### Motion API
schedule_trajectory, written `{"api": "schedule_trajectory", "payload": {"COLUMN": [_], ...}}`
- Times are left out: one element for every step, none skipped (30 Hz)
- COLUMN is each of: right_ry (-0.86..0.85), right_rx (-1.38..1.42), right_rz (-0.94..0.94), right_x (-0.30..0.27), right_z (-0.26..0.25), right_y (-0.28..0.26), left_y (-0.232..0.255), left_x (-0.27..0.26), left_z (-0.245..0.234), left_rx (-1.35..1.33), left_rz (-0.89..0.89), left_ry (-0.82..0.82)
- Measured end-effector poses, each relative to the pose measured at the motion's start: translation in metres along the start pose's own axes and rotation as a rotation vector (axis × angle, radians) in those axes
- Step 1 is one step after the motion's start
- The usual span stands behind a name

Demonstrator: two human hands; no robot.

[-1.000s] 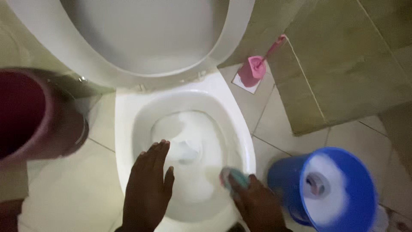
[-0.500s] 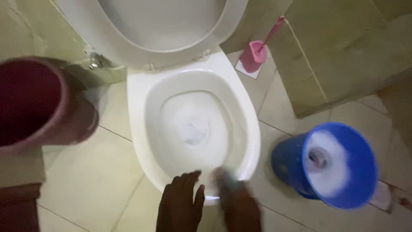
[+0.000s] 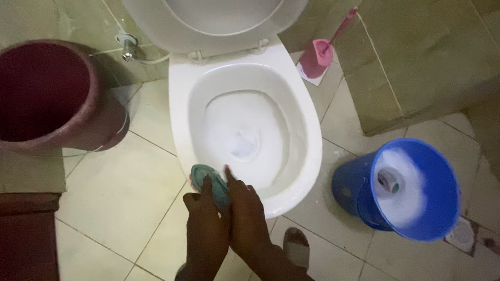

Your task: The person scrubs the interior and exterior of a toilet bowl using a brush dipped in a bucket of soapy water. They then pour liquid from a plastic bottle onto the toilet rim and continue scrubbing with the brush.

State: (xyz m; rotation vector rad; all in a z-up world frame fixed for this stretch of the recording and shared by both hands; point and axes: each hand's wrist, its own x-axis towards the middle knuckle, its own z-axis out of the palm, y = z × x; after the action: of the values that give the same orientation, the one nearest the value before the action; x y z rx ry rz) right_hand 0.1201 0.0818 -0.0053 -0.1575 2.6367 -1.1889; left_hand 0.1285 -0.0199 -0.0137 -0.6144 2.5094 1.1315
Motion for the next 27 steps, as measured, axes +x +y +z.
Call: {"api": "schedule_trajectory", "payload": {"right_ry": [0.0, 0.031, 0.059, 0.057, 0.035, 0.014, 0.009, -0.019, -0.041, -0.04, -0.134, -0.23, -0.232, -0.206, -0.18, -0.181, -0.158, -0.134, -0.133, -0.083, -0.03, -0.026, -0.022, -0.018, -0.027, 0.024, 0.08], "right_rx": [0.001, 0.034, 0.064, 0.061, 0.08, 0.098, 0.096, 0.11, 0.127, 0.127, 0.24, 0.352, 0.352, 0.386, 0.417, 0.415, 0.339, 0.263, 0.264, 0.249, 0.237, 0.242, 0.131, 0.019, 0.02, 0.07, 0.123], "right_rz": [-0.006, -0.019, -0.03, -0.035, -0.035, -0.034, -0.035, -0.072, -0.11, -0.113, 0.037, 0.187, 0.189, 0.065, -0.064, -0.065, -0.036, -0.006, -0.014, 0.015, 0.05, 0.048, 0.127, 0.207, 0.21, 0.177, 0.137], "right_x": [0.004, 0.008, 0.011, 0.012, 0.014, 0.015, 0.014, 0.013, 0.015, 0.016, 0.015, 0.015, 0.014, 0.011, 0.01, 0.011, 0.016, 0.022, 0.026, 0.03, 0.034, 0.04, 0.044, 0.048, 0.049, 0.05, 0.055], "right_z": [0.002, 0.003, 0.004, 0.004, 0.005, 0.004, 0.004, 0.003, 0.002, 0.001, -0.002, -0.004, -0.005, -0.004, -0.004, -0.003, -0.001, 0.002, 0.002, -0.001, -0.003, -0.004, -0.008, -0.011, -0.015, -0.018, -0.018], "right_y": [0.0, 0.001, 0.003, 0.005, 0.007, 0.007, 0.006, 0.003, -0.001, -0.006, -0.01, -0.014, -0.016, -0.018, -0.018, -0.016, -0.013, -0.01, -0.007, -0.002, 0.0, 0.001, 0.002, 0.002, 0.0, -0.001, -0.004], "left_y": [0.004, 0.009, 0.014, 0.018, 0.021, 0.024, 0.027, 0.03, 0.034, 0.036, 0.038, 0.04, 0.04, 0.039, 0.036, 0.032, 0.027, 0.02, 0.016, 0.014, 0.013, 0.014, 0.017, 0.02, 0.021, 0.021, 0.021], "left_x": [0.004, 0.01, 0.015, 0.018, 0.018, 0.019, 0.02, 0.018, 0.019, 0.021, 0.023, 0.025, 0.026, 0.029, 0.034, 0.04, 0.045, 0.047, 0.051, 0.059, 0.067, 0.077, 0.088, 0.099, 0.103, 0.106, 0.111], "left_z": [-0.002, -0.005, -0.007, -0.009, -0.012, -0.014, -0.016, -0.017, -0.019, -0.021, -0.023, -0.025, -0.024, -0.024, -0.024, -0.024, -0.027, -0.03, -0.033, -0.036, -0.042, -0.049, -0.052, -0.057, -0.062, -0.069, -0.077], "left_rx": [0.058, 0.057, 0.093, 0.128, 0.126, 0.099, 0.07, 0.067, 0.072, 0.077, 0.076, 0.097, 0.118, 0.118, 0.195, 0.272, 0.269, 0.389, 0.508, 0.509, 0.556, 0.603, 0.603, 0.509, 0.415, 0.416, 0.506], "left_rz": [0.023, 0.024, -0.034, -0.093, -0.096, -0.081, -0.068, -0.072, -0.155, -0.238, -0.236, -0.275, -0.319, -0.321, -0.306, -0.292, -0.289, -0.056, 0.176, 0.176, 0.216, 0.255, 0.255, 0.17, 0.075, 0.067, 0.229], "left_ry": [0.003, 0.009, -0.051, -0.11, -0.109, -0.069, -0.03, -0.029, -0.026, -0.022, -0.02, 0.028, 0.071, 0.07, 0.111, 0.152, 0.16, 0.151, 0.142, 0.15, 0.032, -0.086, -0.089, 0.092, 0.269, 0.265, 0.14]}}
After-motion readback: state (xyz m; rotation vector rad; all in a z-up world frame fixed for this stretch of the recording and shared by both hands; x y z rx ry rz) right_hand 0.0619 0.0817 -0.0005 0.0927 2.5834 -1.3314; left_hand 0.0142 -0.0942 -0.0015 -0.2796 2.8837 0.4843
